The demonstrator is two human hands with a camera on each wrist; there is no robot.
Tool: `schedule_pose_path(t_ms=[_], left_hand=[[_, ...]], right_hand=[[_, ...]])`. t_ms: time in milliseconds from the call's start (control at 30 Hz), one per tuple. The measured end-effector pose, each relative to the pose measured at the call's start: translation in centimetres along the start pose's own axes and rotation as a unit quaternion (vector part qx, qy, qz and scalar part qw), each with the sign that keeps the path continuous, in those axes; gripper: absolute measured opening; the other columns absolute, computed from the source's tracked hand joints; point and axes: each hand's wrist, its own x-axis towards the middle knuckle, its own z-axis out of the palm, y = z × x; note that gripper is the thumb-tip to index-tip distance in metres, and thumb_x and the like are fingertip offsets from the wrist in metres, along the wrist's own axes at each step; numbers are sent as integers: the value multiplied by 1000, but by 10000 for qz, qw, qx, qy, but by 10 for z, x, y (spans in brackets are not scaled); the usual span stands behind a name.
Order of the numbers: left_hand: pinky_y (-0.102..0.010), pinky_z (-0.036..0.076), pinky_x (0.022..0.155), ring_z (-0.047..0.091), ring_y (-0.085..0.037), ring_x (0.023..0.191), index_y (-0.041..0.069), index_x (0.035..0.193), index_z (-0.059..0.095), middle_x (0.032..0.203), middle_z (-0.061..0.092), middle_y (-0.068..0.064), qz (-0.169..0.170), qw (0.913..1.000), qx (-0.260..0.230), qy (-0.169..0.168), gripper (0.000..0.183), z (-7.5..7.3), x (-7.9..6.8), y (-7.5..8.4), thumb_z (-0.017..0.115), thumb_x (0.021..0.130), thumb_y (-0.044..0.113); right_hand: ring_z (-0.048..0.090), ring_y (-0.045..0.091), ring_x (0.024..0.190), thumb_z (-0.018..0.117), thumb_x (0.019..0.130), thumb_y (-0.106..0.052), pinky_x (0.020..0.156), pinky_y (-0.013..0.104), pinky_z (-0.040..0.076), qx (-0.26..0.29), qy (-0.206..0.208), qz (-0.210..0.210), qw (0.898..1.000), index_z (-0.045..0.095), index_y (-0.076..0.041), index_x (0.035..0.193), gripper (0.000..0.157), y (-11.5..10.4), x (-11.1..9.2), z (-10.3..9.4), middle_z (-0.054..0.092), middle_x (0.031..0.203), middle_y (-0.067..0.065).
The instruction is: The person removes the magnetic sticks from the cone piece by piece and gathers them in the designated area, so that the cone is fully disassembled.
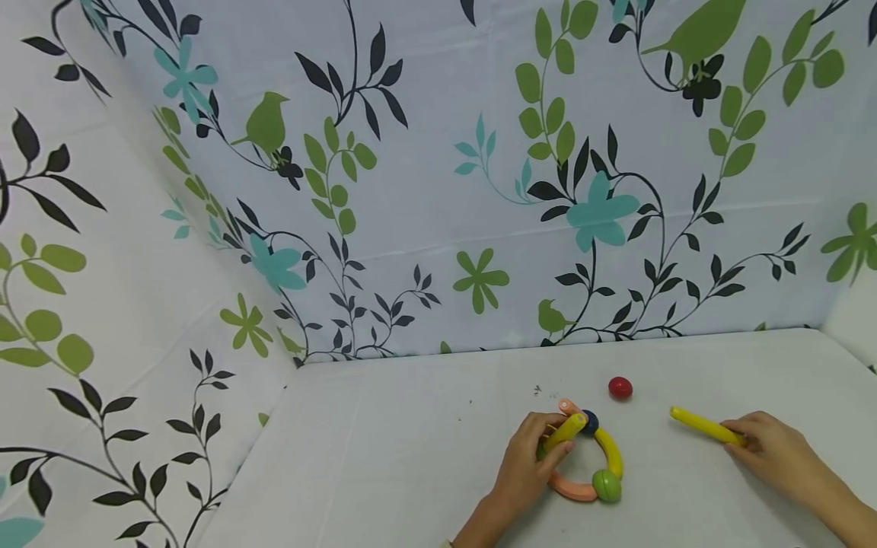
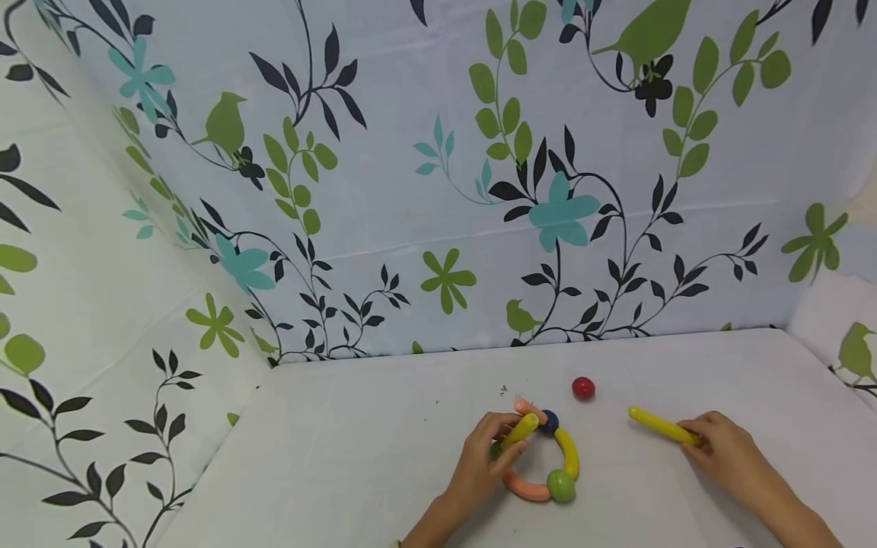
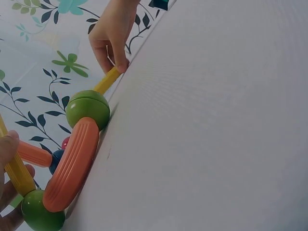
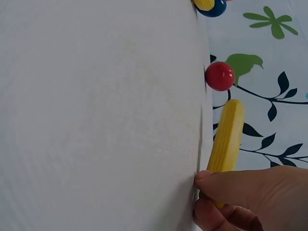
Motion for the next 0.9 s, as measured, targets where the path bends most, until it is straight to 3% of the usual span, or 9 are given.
schedule_pose_path(t_ms=[233,433,633,767,900], left_hand=[[-20,50,85,58,-6,99,11,122,57,111,59,-1,-7,10000,-92,-1,27,0,0,0,61,97,20],[-20,50,85,57,-5,99,11,121,58,111,59,0,-141,9997,-184,-11,27,1,-3,-3,62,96,23],[-21,51,85,59,-7,99,11,116,61,111,60,0,-121,9999,-56,90,27,-1,-6,-9,69,91,18],[-23,49,87,55,-8,101,13,111,64,111,57,2,-545,9983,189,25,27,-3,-7,-9,75,87,17],[-21,46,82,48,-6,98,17,104,68,106,53,7,-1234,9919,289,-17,24,-4,-8,-9,79,83,20]], right_hand=[[37,-3,63,81,72,1,52,23,38,-239,251,-202,9992,70,7,95,26,3,-3,1,61,82,6],[43,1,63,79,75,-1,53,23,41,-66,-137,96,9998,68,11,101,31,2,-2,0,61,88,12],[48,12,69,80,76,-7,54,25,40,-216,-142,248,9994,69,6,104,33,-1,-2,-4,61,94,16],[47,8,69,80,74,-4,54,26,39,-217,165,-6,9996,70,2,102,30,-7,0,-5,62,92,13],[40,-4,66,83,67,0,51,22,37,56,937,-705,9931,71,-2,93,29,-17,2,2,60,85,5]])
